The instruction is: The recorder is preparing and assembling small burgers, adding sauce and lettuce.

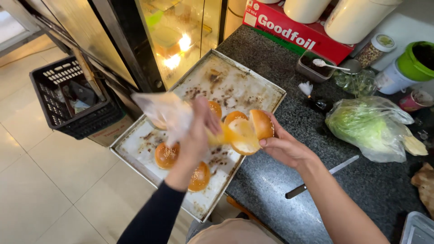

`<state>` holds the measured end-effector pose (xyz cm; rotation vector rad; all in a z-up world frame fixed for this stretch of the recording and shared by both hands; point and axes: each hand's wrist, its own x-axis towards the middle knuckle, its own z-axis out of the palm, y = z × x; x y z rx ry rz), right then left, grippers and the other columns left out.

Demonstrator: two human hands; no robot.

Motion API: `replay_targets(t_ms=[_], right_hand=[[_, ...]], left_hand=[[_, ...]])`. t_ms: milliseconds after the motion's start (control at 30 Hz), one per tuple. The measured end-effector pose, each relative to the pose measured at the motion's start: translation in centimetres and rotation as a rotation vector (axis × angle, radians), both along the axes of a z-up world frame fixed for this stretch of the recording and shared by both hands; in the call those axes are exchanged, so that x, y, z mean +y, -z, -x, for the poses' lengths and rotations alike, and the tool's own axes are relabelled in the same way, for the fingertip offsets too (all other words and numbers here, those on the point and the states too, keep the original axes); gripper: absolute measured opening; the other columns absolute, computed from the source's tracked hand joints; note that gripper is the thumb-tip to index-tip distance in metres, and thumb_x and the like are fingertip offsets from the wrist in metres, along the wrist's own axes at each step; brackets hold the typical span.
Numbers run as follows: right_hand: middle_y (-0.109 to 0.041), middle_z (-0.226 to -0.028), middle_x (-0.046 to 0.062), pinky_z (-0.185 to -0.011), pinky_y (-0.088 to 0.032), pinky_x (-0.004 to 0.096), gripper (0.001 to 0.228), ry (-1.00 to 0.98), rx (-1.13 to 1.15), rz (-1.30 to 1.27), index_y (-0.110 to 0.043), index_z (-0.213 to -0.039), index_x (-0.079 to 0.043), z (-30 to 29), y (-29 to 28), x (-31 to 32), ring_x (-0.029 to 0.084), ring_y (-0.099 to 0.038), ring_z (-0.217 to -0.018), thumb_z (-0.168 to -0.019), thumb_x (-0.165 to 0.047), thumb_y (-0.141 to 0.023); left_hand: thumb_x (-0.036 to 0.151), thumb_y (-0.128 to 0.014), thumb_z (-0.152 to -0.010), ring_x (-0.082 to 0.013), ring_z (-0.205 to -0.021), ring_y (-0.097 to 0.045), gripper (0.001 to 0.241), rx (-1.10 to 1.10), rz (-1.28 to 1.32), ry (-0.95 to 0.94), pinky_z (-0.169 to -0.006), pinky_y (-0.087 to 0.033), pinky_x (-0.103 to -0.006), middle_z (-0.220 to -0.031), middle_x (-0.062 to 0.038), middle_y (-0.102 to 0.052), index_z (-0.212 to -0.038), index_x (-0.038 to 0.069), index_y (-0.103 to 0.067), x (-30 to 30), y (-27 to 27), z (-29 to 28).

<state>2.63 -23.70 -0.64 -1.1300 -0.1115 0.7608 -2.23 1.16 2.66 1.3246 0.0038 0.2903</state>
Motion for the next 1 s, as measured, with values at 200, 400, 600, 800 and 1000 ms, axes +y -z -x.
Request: replay_targets(t_ms=[200,400,600,800,1000], right_hand=[[-0.044,-0.153,0.007,-0.115,-0.033,0.044,0.100,-0.040,-0.012,0.003,-0.025,-0.158,-0.022,-0.1,-0.1,0.2,0.023,-0.041,-0.144,-0.072,0.000,-0.071],[-0.044,-0.153,0.007,-0.117,-0.033,0.043,0.095,-0.042,-0.045,-0.041,-0.028,-0.157,-0.018,-0.3,0.2,0.3,0.023,-0.041,-0.145,-0.075,0.002,-0.070],[-0.045,-0.152,0.007,-0.115,-0.034,0.043,0.095,-0.039,-0.022,-0.022,-0.028,-0.157,-0.019,-0.6,1.2,0.0,0.021,-0.043,-0.142,-0.074,0.001,-0.069],[-0.046,-0.150,0.007,-0.110,-0.038,0.043,0.093,-0.045,0.025,-0.016,-0.028,-0.157,-0.021,-0.9,2.2,0.2,0.023,-0.046,-0.137,-0.076,0.000,-0.069],[-0.049,-0.147,0.006,-0.102,-0.047,0.044,0.089,0.009,0.035,0.127,-0.030,-0.154,-0.022,-0.9,4.4,2.4,0.022,-0.051,-0.133,-0.077,-0.009,-0.072]], left_hand=[[0.056,-0.037,-0.111,-0.0140,-0.065,-0.054,0.055,-0.018,0.017,-0.007,-0.072,-0.048,-0.0277,-0.070,-0.004,-0.052,-0.084,0.010,-0.050,2.6,3.0,-2.5],[0.056,-0.036,-0.107,-0.0133,-0.061,-0.055,0.056,0.002,-0.086,0.043,-0.063,-0.047,-0.0303,-0.068,-0.004,-0.056,-0.082,0.009,-0.055,0.8,0.8,0.4],[0.052,-0.043,-0.110,-0.0158,-0.060,-0.054,0.051,-0.057,0.053,-0.101,-0.079,-0.052,-0.0337,-0.062,-0.004,-0.050,-0.083,0.010,-0.051,2.2,1.0,-0.4],[0.050,-0.049,-0.109,-0.0176,-0.064,-0.056,0.051,-0.021,0.090,-0.071,-0.081,-0.052,-0.0363,-0.060,-0.005,-0.050,-0.079,0.009,-0.052,3.3,2.6,0.1],[0.041,-0.058,-0.102,-0.0299,-0.078,-0.067,0.040,0.001,0.532,-0.263,-0.089,-0.056,-0.0471,-0.068,-0.011,-0.060,-0.079,0.008,-0.056,5.3,3.2,0.9]])
